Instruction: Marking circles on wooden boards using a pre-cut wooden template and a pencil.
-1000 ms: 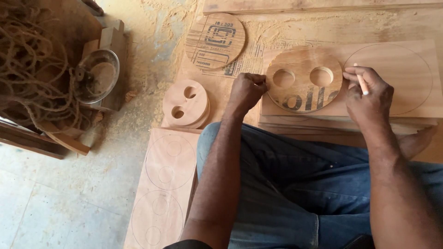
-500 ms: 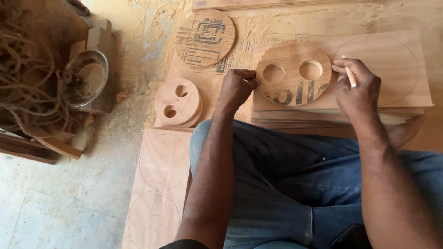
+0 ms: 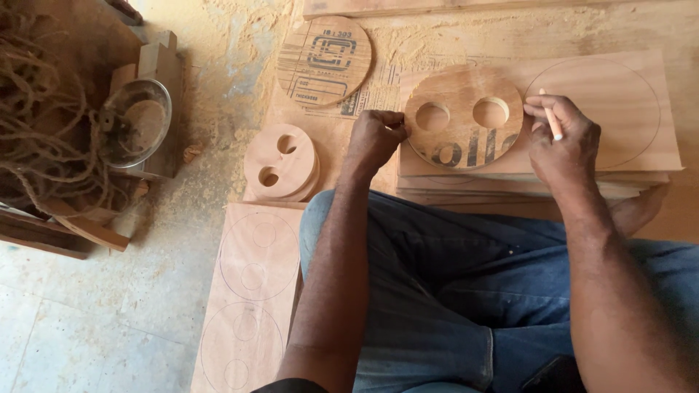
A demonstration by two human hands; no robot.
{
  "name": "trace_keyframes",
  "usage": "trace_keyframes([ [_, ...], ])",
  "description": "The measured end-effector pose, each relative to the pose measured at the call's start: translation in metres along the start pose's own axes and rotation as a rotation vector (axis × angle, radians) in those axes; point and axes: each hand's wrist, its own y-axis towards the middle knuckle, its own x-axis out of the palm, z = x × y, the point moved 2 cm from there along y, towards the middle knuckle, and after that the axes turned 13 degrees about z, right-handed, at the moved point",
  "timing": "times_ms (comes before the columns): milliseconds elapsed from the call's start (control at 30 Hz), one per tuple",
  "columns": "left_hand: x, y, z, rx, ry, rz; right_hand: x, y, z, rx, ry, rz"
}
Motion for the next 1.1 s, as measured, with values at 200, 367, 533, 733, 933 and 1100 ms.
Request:
trace_keyframes([
  [200, -0.002, 0.001, 0.0, 0.043, 0.045, -0.001, -0.001, 0.0, -0.006, -0.006, -0.012, 0.018],
  [367, -0.004, -0.005, 0.026, 0.045, 0.148, 0.024, 0.0, 0.004, 0.005, 0.08, 0.15, 0.066],
  [533, 0.005, -0.014, 0.042, 0.211, 0.372, -0.076, -0.003, 0.023, -0.012, 0.196, 0.299, 0.08],
  [733, 0.012, -0.005, 0.045, 0.161, 0.473, -0.164, 0.04, 0.034, -0.078, 0.197, -0.077, -0.245],
  [933, -0.002, -0.013, 0.061, 0.039, 0.537, -0.193, 0.085, 0.023, -0.087, -0.347, -0.355, -0.196],
  [1100, -0.004, -0.011, 0.064, -0.005, 0.533, -0.233, 0.101, 0.02, -0.088, -0.29, -0.268, -0.219],
])
